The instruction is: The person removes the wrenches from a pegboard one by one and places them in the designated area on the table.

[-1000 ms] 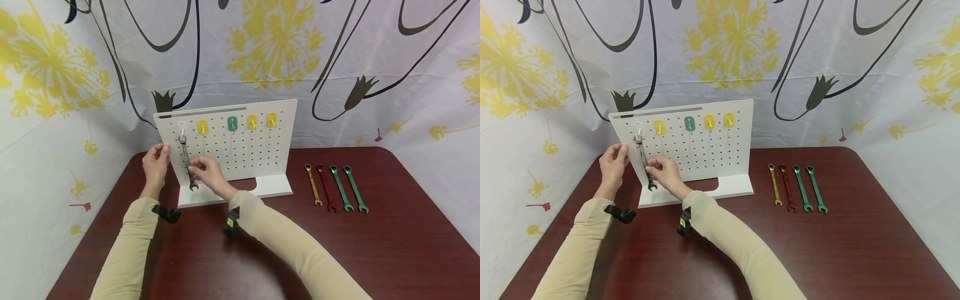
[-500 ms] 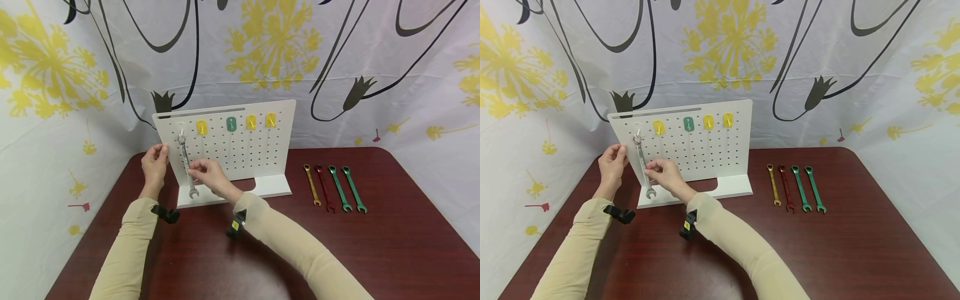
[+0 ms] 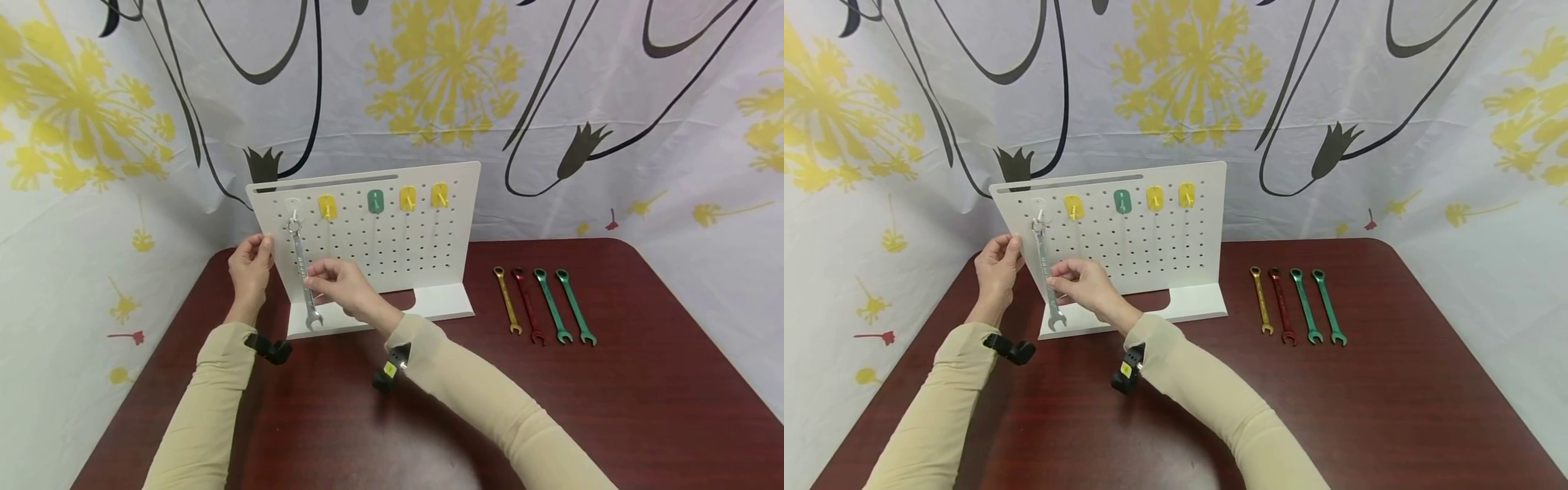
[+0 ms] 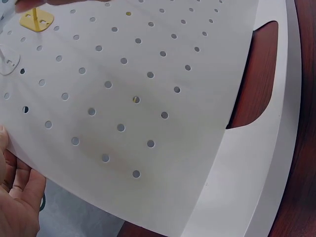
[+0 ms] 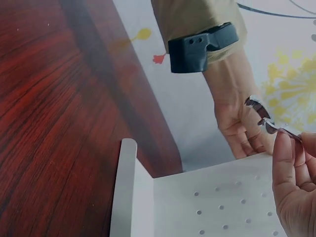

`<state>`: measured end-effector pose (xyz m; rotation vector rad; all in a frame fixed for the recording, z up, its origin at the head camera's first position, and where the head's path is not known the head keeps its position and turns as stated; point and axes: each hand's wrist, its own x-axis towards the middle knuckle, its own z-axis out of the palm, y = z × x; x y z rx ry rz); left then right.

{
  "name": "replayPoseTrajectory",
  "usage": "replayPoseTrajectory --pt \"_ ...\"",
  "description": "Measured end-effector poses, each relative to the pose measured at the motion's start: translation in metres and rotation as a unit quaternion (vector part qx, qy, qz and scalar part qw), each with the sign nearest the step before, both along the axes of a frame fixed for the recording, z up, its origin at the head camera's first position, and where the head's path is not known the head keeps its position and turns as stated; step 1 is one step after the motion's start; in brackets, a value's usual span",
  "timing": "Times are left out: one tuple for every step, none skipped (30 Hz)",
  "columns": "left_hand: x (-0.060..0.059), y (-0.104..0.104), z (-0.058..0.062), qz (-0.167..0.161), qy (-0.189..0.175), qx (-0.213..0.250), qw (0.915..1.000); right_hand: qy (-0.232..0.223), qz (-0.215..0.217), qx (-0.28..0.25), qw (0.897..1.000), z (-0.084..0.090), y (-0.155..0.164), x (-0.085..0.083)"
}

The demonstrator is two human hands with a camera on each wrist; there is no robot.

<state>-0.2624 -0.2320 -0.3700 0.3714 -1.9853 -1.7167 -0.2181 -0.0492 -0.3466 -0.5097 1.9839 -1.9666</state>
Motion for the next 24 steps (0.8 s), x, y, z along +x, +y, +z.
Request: replayPoseTrajectory --pt "0.0 0.0 0.0 0.0 0.0 0.0 1.0 -0.002 0.002 -0.002 1.0 0.001 0.0 0.0" --pt "0.0 0.0 0.0 -0.001 -0.001 0.0 1.0 -0.004 0.003 -0.005 1.0 0.001 0.0 0.001" --pt "0.0 0.0 0.001 -0.001 -0.001 0.0 1.0 -0.006 0.004 -0.006 1.0 0.003 0.001 0.002" --pt "0.0 0.0 0.001 -0.001 -0.002 -0.001 1.0 -0.008 0.004 -0.008 1.0 0.004 0.001 0.002" --pt "0.0 0.0 0.001 -0.001 -0.002 -0.002 1.0 -0.01 0.004 -0.009 1.0 0.005 0.001 0.003" --pt "0.0 0.0 0.001 -0.001 -0.002 -0.003 1.0 -0.013 0.005 -0.011 1.0 0.006 0.001 0.003" --pt "0.0 0.0 0.001 -0.001 -0.002 -0.004 1.0 -0.015 0.005 -0.014 1.0 0.007 0.001 0.004" --pt "0.0 0.0 0.001 -0.002 -0.001 -0.004 1.0 -0.017 0.005 -0.015 1.0 0.008 0.001 0.004" --pt "0.0 0.0 0.001 -0.002 -0.002 -0.004 1.0 -0.019 0.005 -0.016 1.0 0.008 0.001 0.004" --pt "0.0 0.0 0.001 -0.002 -0.003 -0.004 1.0 -0.02 0.005 -0.016 1.0 0.009 0.001 0.005" --pt "0.0 0.0 0.001 -0.003 -0.003 -0.004 1.0 -0.02 0.005 -0.016 1.0 0.01 0.001 0.005" --pt "0.0 0.0 0.001 -0.003 -0.003 -0.003 1.0 -0.02 0.006 -0.016 1.0 0.011 0.001 0.005" --pt "0.0 0.0 0.0 -0.003 -0.003 -0.002 1.0 -0.019 0.006 -0.015 1.0 0.012 0.001 0.005" --pt "0.0 0.0 0.0 -0.003 -0.003 -0.001 1.0 -0.016 0.007 -0.014 1.0 0.013 0.001 0.005" --pt "0.0 0.0 0.0 -0.002 -0.002 -0.001 1.0 -0.015 0.008 -0.014 1.0 0.014 0.001 0.005" --pt "0.0 0.0 0.0 -0.002 0.001 0.0 1.0 -0.011 0.01 -0.014 1.0 0.015 0.001 0.005" --pt "0.0 0.0 0.0 -0.002 0.003 -0.001 1.0 -0.008 0.011 -0.014 1.0 0.016 0.001 0.006" --pt "0.001 0.0 0.0 -0.002 0.005 -0.001 1.0 -0.005 0.013 -0.013 1.0 0.017 0.001 0.006" --pt "0.001 0.0 0.0 -0.001 0.005 -0.003 1.0 -0.002 0.014 -0.013 1.0 0.017 0.001 0.006" --pt "0.001 0.0 0.0 -0.001 0.005 -0.005 1.0 0.001 0.016 -0.014 1.0 0.018 0.002 0.007" --pt "0.001 0.0 0.0 -0.002 0.005 -0.005 1.0 0.004 0.016 -0.014 1.0 0.018 0.002 0.007" --pt "0.001 0.0 0.0 -0.002 0.005 -0.004 1.0 0.005 0.017 -0.015 1.0 0.018 0.003 0.008" --pt "0.001 0.0 0.0 -0.001 0.004 -0.005 1.0 0.005 0.018 -0.015 1.0 0.018 0.003 0.008" --pt "0.001 0.0 0.0 -0.002 0.003 -0.003 1.0 0.005 0.018 -0.015 1.0 0.019 0.004 0.009"
